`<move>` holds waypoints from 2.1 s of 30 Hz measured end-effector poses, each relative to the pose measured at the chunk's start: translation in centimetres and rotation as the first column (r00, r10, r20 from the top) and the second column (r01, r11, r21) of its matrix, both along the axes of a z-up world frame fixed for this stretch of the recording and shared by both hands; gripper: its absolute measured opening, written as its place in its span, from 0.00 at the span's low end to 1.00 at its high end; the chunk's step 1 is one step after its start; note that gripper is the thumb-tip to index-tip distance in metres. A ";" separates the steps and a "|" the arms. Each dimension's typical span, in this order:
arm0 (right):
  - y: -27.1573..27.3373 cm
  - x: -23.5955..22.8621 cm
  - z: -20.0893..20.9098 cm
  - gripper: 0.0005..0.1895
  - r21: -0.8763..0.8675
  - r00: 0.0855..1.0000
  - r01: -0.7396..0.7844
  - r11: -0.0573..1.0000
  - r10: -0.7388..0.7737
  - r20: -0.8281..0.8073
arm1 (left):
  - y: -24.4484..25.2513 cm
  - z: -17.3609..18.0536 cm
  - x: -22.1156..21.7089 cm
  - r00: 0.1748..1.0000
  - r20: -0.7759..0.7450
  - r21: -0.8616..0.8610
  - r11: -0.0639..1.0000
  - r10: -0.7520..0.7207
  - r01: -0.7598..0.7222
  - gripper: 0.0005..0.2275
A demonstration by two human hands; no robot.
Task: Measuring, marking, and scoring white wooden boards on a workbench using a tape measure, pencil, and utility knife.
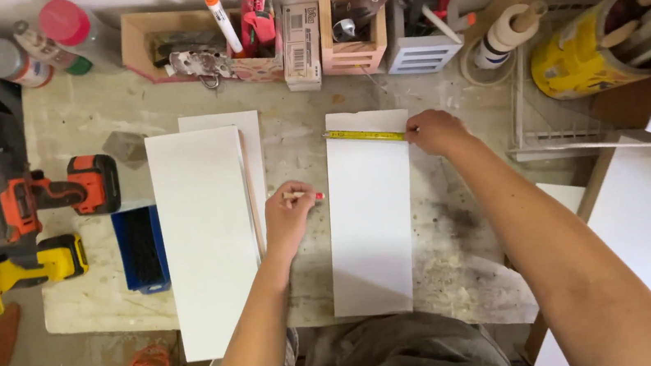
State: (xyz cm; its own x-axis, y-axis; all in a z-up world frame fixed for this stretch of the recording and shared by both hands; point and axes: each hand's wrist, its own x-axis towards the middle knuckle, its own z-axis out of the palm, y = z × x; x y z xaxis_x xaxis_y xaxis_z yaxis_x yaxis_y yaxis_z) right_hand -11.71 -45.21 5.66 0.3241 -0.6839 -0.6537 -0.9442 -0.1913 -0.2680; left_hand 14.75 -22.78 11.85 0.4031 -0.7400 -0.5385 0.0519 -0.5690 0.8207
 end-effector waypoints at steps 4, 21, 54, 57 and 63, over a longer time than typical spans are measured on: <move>-2.3 -0.2 -0.4 0.16 0.037 1.000 -0.018 0.999 0.018 0.016 | -4.4 -2.5 1.2 0.998 0.035 -0.075 0.996 -0.044 0.046 0.06; -4.8 0.8 1.5 0.18 0.120 1.000 -0.007 0.993 0.006 0.009 | -16.0 -12.2 1.6 0.995 -0.046 -0.272 0.959 -0.094 0.078 0.04; -5.1 1.4 2.2 0.16 0.164 0.998 0.056 0.985 -0.062 0.032 | -16.7 -15.0 -0.2 0.946 0.256 -0.299 0.914 -0.198 0.272 0.04; -5.1 1.4 2.0 0.16 0.154 0.997 0.059 0.986 -0.065 0.032 | -16.6 -15.5 -0.3 0.939 0.279 -0.310 0.906 -0.202 0.287 0.04; -4.8 1.3 2.0 0.16 0.146 0.997 0.063 0.987 -0.067 0.027 | -16.5 -15.5 -0.3 0.940 0.283 -0.293 0.916 -0.192 0.275 0.04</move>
State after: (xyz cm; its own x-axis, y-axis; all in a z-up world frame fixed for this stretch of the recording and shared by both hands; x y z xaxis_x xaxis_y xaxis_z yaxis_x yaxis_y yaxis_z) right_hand -10.44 -50.03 7.64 0.3040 -0.6030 -0.7376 -0.9441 -0.0869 -0.3180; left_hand 14.43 -39.32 -3.63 0.2847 -0.9450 -0.1608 -0.2746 -0.2411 0.9308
